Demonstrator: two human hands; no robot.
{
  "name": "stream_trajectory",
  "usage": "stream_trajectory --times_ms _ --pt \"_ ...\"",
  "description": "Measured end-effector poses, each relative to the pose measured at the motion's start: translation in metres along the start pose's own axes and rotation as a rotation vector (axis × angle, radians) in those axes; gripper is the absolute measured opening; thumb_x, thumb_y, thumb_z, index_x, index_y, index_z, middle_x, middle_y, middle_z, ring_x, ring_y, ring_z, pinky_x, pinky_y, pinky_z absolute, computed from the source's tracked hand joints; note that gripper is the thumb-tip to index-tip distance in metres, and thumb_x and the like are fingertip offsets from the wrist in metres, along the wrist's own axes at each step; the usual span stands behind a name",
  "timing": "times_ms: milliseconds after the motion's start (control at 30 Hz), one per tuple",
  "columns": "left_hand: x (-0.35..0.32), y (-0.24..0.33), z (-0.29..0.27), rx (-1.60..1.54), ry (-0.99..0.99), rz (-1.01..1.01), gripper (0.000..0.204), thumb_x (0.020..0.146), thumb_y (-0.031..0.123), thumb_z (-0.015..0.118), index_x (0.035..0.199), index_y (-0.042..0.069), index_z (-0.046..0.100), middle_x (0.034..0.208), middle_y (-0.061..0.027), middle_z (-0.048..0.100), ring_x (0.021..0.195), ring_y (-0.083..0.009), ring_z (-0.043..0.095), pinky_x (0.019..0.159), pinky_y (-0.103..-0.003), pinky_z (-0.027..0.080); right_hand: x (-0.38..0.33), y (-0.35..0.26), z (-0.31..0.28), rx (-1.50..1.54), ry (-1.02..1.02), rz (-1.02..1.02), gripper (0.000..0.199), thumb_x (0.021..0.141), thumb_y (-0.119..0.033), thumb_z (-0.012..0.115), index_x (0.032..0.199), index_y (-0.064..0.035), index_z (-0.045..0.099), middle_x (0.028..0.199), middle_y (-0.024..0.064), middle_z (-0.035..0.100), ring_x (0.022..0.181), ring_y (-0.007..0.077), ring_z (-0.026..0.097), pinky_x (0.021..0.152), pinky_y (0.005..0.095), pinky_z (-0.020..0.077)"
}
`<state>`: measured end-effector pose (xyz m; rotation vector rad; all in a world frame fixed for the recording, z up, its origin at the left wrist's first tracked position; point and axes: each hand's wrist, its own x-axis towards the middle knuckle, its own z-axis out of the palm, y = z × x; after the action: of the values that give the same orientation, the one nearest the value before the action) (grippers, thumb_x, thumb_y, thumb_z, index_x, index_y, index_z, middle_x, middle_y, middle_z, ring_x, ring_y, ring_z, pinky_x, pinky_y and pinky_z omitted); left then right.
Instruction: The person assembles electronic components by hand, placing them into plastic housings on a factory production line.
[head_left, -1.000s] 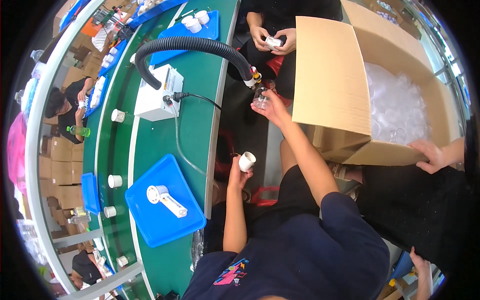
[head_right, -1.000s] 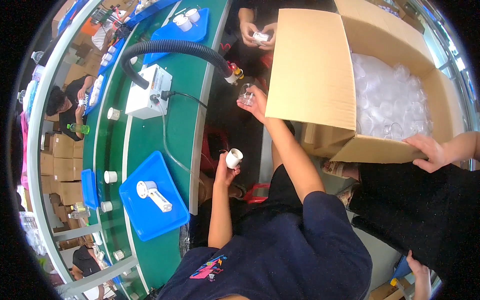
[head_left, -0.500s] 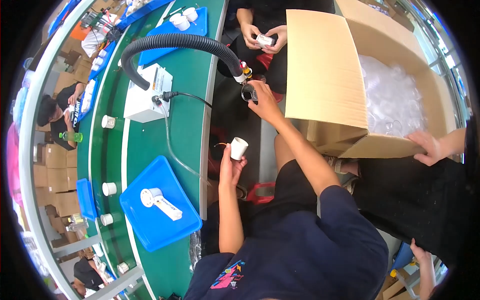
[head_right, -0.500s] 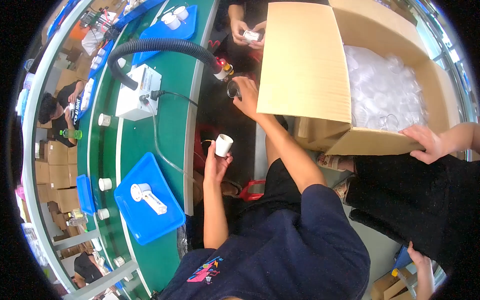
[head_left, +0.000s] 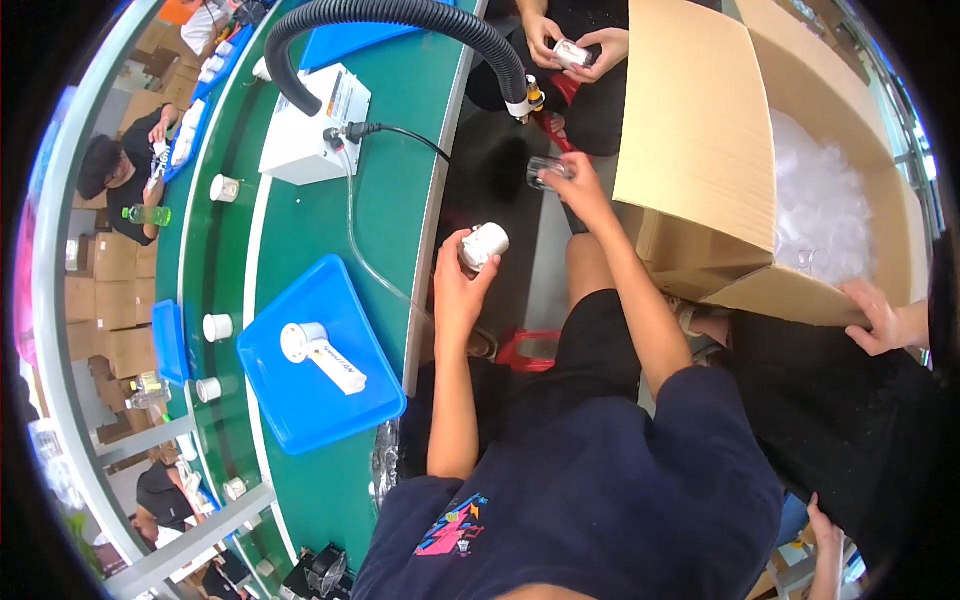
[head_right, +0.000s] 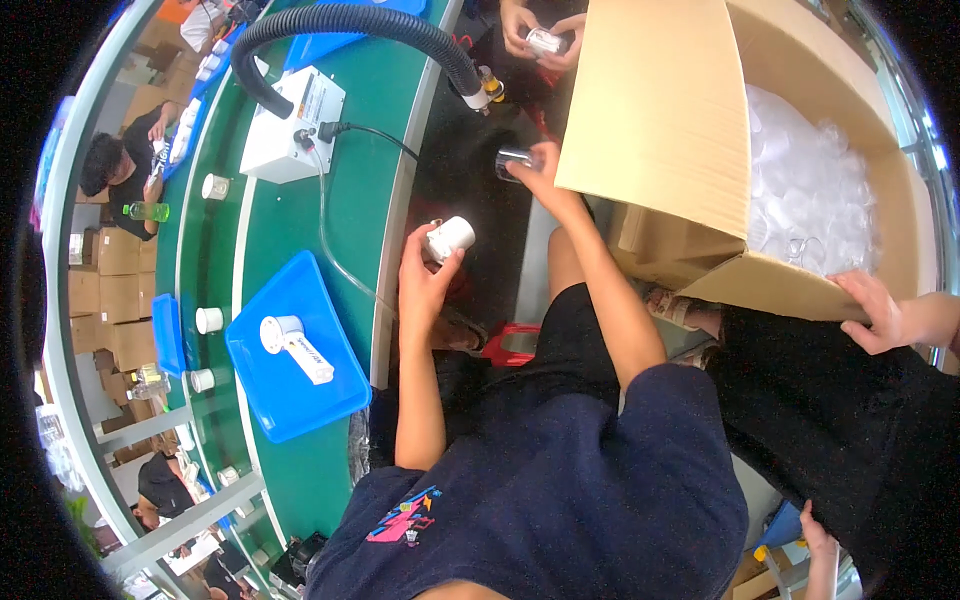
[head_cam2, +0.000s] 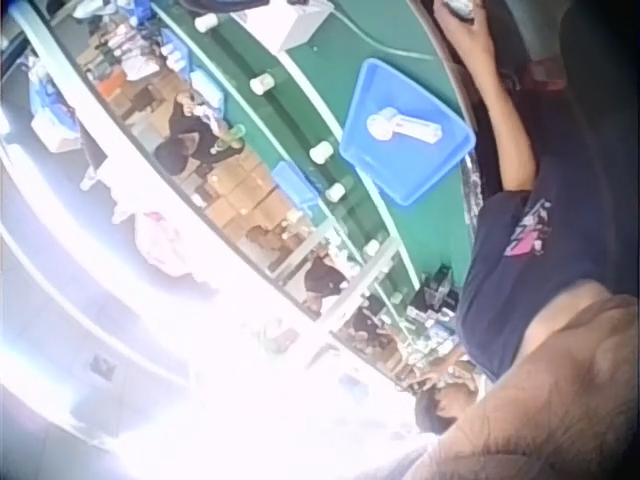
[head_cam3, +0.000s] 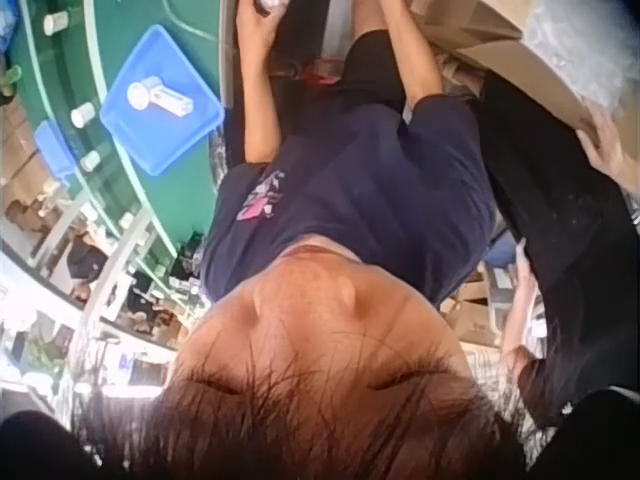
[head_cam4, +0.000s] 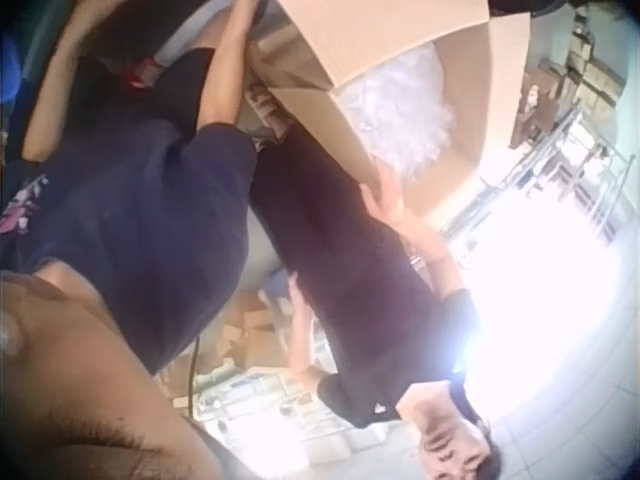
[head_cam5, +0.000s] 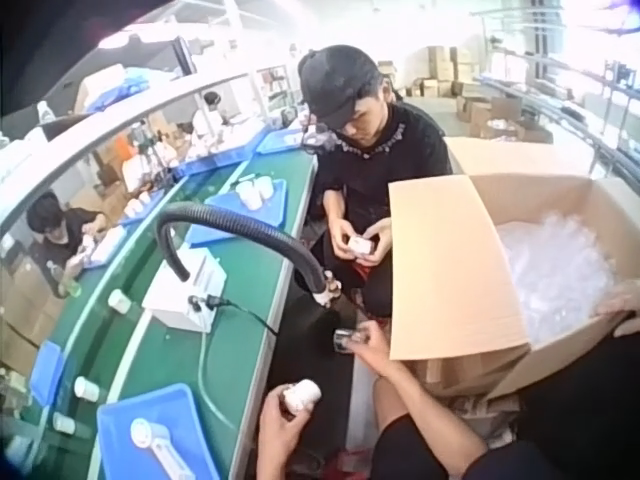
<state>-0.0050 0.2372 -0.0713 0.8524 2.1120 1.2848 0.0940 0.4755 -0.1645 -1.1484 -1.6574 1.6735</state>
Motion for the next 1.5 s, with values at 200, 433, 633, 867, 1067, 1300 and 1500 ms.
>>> stream_trajectory --times_ms 200,433,633,867,1067,1300,1500 --pt "-0.022 0.018 -0.01 0.472 0.029 0.17 0.056 0.077 0.009 0.078 0.127 0.003 0.054 0.119 -0.0169 0.054 0.11 -0.0362 0.055 0.094 -0.044 0.047 -0.117 -0.087 -0.009 -0.301 0.09 -0.373 0.042 0.082 -0.02 0.079 0.111 0.0009 0.056 0.092 0.0048 0.06 0.076 0.0107 0.056 0.065 0.0255 0.0462" --pt "-0.039 0.032 -0.009 0.475 -0.022 0.26 0.059 0.075 0.006 0.079 0.128 0.004 0.053 0.12 -0.0164 0.053 0.112 -0.0356 0.054 0.093 -0.044 0.048 -0.175 -0.117 0.011 -0.401 0.001 -0.482 0.046 0.077 -0.023 0.08 0.109 0.003 0.059 0.105 0.0177 0.056 0.092 0.0333 0.063 0.08 0.0392 0.0512" --pt "-0.061 0.036 -0.027 0.169 -0.076 0.179 0.057 0.075 0.004 0.078 0.127 0.005 0.055 0.125 -0.0161 0.054 0.117 -0.0344 0.055 0.096 -0.041 0.047 -0.17 -0.093 0.009 -0.389 -0.089 -0.294 0.04 0.086 -0.026 0.077 0.107 0.0031 0.06 0.094 0.009 0.06 0.086 0.0161 0.06 0.073 0.0308 0.0484" --pt "-0.072 0.024 -0.035 0.151 -0.065 0.357 0.058 0.073 0.001 0.079 0.127 0.005 0.056 0.129 -0.0162 0.055 0.118 -0.0349 0.055 0.096 -0.041 0.047 -0.17 -0.07 0.007 0.386 -0.376 0.222 0.037 0.091 -0.031 0.07 0.113 -0.0025 0.063 0.091 0.0017 0.063 0.068 0.0057 0.055 0.058 0.0235 0.0455" --pt "-0.078 0.021 -0.046 0.129 -0.13 0.42 0.059 0.072 0.0 0.079 0.126 0.006 0.057 0.132 -0.0158 0.054 0.119 -0.0349 0.056 0.097 -0.04 0.048 -0.177 -0.083 0.007 0.345 -0.468 0.241 0.035 0.093 -0.032 0.069 0.108 -0.0027 0.06 0.09 0.0006 0.06 0.068 0.0052 0.054 0.052 0.0212 0.0433" --pt "-0.086 0.024 -0.051 -0.032 -0.23 0.357 0.061 0.072 -0.001 0.078 0.129 0.006 0.057 0.133 -0.0144 0.056 0.121 -0.0318 0.057 0.1 -0.039 0.047 -0.185 -0.084 0.004 0.261 -0.592 0.337 0.036 0.096 -0.039 0.062 0.106 -0.0036 0.059 0.088 0.003 0.061 0.069 0.0068 0.057 0.054 0.0226 0.0493" --pt "-0.09 0.023 -0.054 0.008 -0.224 0.36 0.063 0.073 0.002 0.079 0.131 0.006 0.056 0.135 -0.014 0.057 0.123 -0.0309 0.056 0.103 -0.039 0.046 -0.196 -0.083 0.016 0.388 -0.606 0.406 0.037 0.096 -0.041 0.061 0.103 -0.0053 0.059 0.079 0.0023 0.06 0.065 0.0078 0.059 0.049 0.0232 0.0503"
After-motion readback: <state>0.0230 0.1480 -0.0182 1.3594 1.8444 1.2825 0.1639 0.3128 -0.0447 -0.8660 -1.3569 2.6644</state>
